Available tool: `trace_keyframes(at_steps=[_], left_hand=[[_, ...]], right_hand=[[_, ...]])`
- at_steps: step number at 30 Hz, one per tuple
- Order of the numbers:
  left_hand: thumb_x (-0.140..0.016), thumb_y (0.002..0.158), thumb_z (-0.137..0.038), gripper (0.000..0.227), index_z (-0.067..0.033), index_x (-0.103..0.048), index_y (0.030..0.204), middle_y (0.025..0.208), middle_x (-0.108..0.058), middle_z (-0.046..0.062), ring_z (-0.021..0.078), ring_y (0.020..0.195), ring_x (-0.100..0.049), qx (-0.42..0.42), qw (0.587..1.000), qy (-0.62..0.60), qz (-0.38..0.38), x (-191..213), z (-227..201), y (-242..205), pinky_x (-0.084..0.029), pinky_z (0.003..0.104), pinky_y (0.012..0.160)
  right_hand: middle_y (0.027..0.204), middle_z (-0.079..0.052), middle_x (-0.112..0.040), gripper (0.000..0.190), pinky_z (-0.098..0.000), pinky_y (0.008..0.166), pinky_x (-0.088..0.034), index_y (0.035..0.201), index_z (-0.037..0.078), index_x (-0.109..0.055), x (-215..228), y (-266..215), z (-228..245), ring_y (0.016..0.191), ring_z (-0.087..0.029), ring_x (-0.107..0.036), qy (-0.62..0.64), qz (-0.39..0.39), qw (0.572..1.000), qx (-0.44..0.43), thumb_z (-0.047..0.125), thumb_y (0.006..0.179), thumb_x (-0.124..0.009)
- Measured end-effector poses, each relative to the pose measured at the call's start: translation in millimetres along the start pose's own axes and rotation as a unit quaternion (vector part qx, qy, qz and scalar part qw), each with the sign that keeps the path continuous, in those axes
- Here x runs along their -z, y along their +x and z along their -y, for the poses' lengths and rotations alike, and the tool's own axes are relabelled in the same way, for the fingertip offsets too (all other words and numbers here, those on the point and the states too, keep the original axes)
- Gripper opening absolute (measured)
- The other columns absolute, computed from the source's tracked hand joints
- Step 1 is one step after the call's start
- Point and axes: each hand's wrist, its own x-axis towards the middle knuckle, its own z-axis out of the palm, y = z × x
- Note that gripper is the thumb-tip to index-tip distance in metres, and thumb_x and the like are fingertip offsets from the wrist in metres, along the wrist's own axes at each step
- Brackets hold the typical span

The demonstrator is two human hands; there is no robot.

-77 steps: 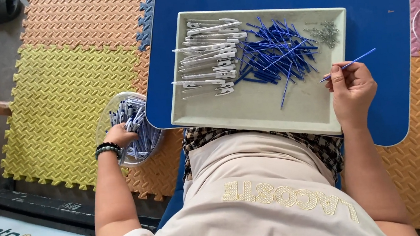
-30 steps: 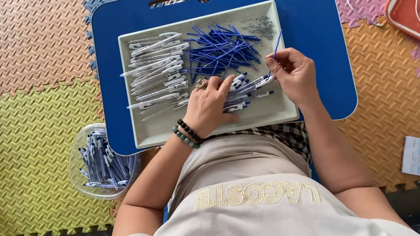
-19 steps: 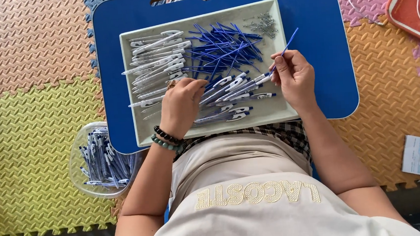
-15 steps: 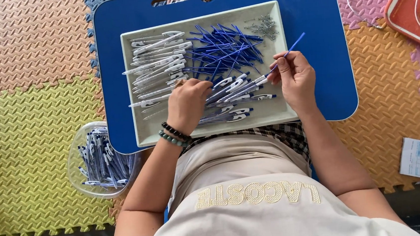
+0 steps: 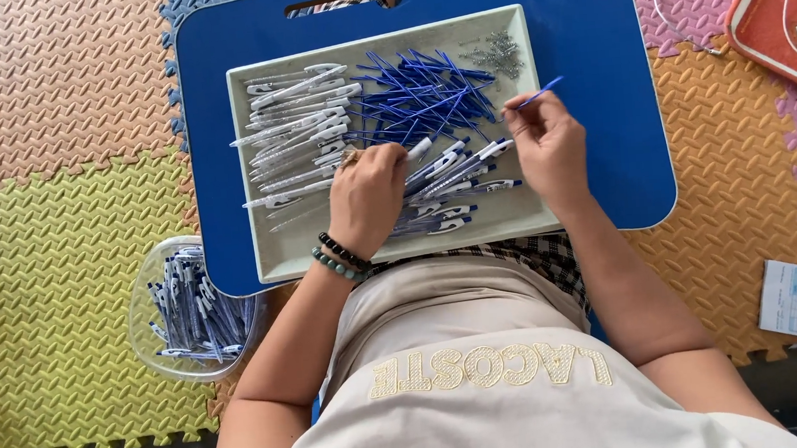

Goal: Assembling ballpoint pens by inserting ink refills into pen barrels and organizing them.

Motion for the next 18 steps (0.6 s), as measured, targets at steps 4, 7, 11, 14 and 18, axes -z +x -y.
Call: trace_keyframes(at_steps=[4, 7, 11, 14, 18], left_hand=[[-0.068, 0.115, -0.022, 0.014, -0.0205, -0.070, 0.128, 0.109, -0.080, 0.006, 0.0365, 0.096, -0.083, 0.054, 0.989, -0.130, -0.055, 61, -21, 12, -0.065, 0.047, 0.078], [-0.067, 0.117, -0.011, 0.026, -0.0086, -0.065, 0.143, 0.122, -0.079, 0.017, 0.0311, 0.095, -0.086, 0.153, 0.895, -0.417, -0.047, 69, -19, 7, -0.072, 0.044, 0.076], [-0.070, 0.107, 0.003, 0.055, 0.0027, -0.055, 0.160, 0.137, -0.073, 0.021, 0.0325, 0.108, -0.083, 0.269, 0.695, -0.666, 0.031, 64, -29, -4, -0.075, 0.047, 0.088], [-0.074, 0.104, 0.007, 0.058, 0.0032, -0.057, 0.159, 0.139, -0.074, 0.022, 0.0383, 0.111, -0.083, 0.300, 0.633, -0.712, 0.047, 52, -35, -13, -0.075, 0.053, 0.088], [-0.077, 0.102, 0.008, 0.057, 0.0026, -0.061, 0.156, 0.137, -0.076, 0.022, 0.0381, 0.108, -0.084, 0.295, 0.615, -0.730, 0.042, 51, -43, -15, -0.075, 0.055, 0.087]], right_hand=[[0.110, -0.025, -0.080, 0.007, -0.0496, 0.089, -0.067, 0.124, 0.008, -0.077, -11, -13, 8, 0.104, -0.042, -0.081, 0.007, 0.030, 0.999, -0.033, 0.009, 0.117, -0.076], [0.109, -0.022, -0.080, 0.006, -0.0437, 0.088, -0.067, 0.123, 0.009, -0.077, -9, -15, 18, 0.098, -0.034, -0.081, 0.045, 0.040, 0.998, -0.035, 0.010, 0.118, -0.074], [0.107, -0.020, -0.081, 0.006, -0.0421, 0.088, -0.068, 0.120, 0.008, -0.075, -17, -10, 40, 0.093, -0.030, -0.081, 0.099, 0.026, 0.995, -0.006, 0.009, 0.115, -0.078], [0.100, -0.014, -0.083, 0.009, -0.0333, 0.083, -0.068, 0.116, 0.009, -0.075, -31, -18, 65, 0.087, -0.018, -0.081, 0.184, 0.058, 0.981, -0.025, 0.011, 0.110, -0.082], [0.102, -0.021, -0.083, 0.014, -0.0348, 0.078, -0.069, 0.106, 0.002, -0.075, -47, -24, 76, 0.087, -0.025, -0.084, 0.260, 0.095, 0.961, -0.008, -0.001, 0.101, -0.088]])
